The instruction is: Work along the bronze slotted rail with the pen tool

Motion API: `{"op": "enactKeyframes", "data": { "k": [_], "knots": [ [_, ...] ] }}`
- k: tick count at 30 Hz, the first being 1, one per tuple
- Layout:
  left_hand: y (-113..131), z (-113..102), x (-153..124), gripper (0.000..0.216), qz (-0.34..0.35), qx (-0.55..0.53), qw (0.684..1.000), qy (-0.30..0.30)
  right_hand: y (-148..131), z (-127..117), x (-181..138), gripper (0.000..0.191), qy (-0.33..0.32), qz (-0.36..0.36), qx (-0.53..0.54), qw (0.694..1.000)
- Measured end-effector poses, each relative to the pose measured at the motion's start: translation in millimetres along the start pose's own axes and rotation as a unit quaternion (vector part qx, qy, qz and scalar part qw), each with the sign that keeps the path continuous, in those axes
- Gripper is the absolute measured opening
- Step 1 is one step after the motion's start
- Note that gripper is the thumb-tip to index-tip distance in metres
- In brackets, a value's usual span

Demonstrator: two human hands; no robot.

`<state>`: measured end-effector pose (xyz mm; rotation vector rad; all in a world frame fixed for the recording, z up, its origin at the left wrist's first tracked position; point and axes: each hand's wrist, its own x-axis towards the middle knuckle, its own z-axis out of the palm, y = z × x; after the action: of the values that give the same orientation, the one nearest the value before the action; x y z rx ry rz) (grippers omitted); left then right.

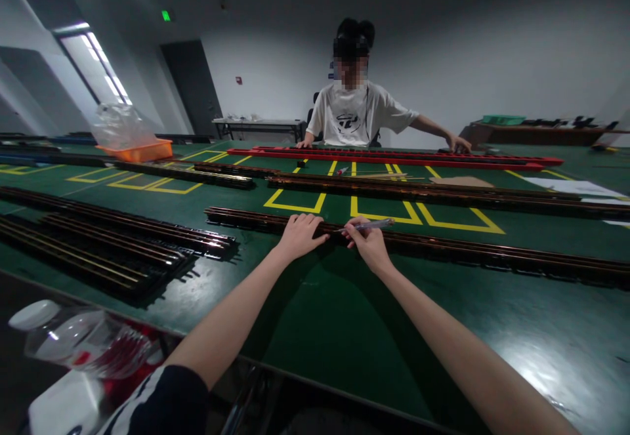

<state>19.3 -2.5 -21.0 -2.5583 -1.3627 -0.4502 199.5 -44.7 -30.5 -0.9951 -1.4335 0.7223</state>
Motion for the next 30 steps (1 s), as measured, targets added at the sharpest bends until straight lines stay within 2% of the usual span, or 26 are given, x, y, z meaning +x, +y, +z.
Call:
{"op": "enactKeyframes", "data": {
  "k": [7,13,30],
  "knots": [
    [-0.4,-2.9,1.6,0.039,0.001,-0.014,1.000,-0.012,-6.8,-2.3,-5.5,0.024,0.005,-0.016,-0.044,0.999],
    [3.0,-4.0,2.3,0.037,-0.005,-0.010,1.000,-0.015,-5.5,-3.4,-5.8,0.030,0.017,-0.017,-0.049,0.998],
    [0.9,-4.8,2.1,0.033,-0.002,-0.010,1.000,-0.012,-5.7,-4.0,-6.4,0.027,0.033,-0.031,-0.070,0.996]
  ]
}}
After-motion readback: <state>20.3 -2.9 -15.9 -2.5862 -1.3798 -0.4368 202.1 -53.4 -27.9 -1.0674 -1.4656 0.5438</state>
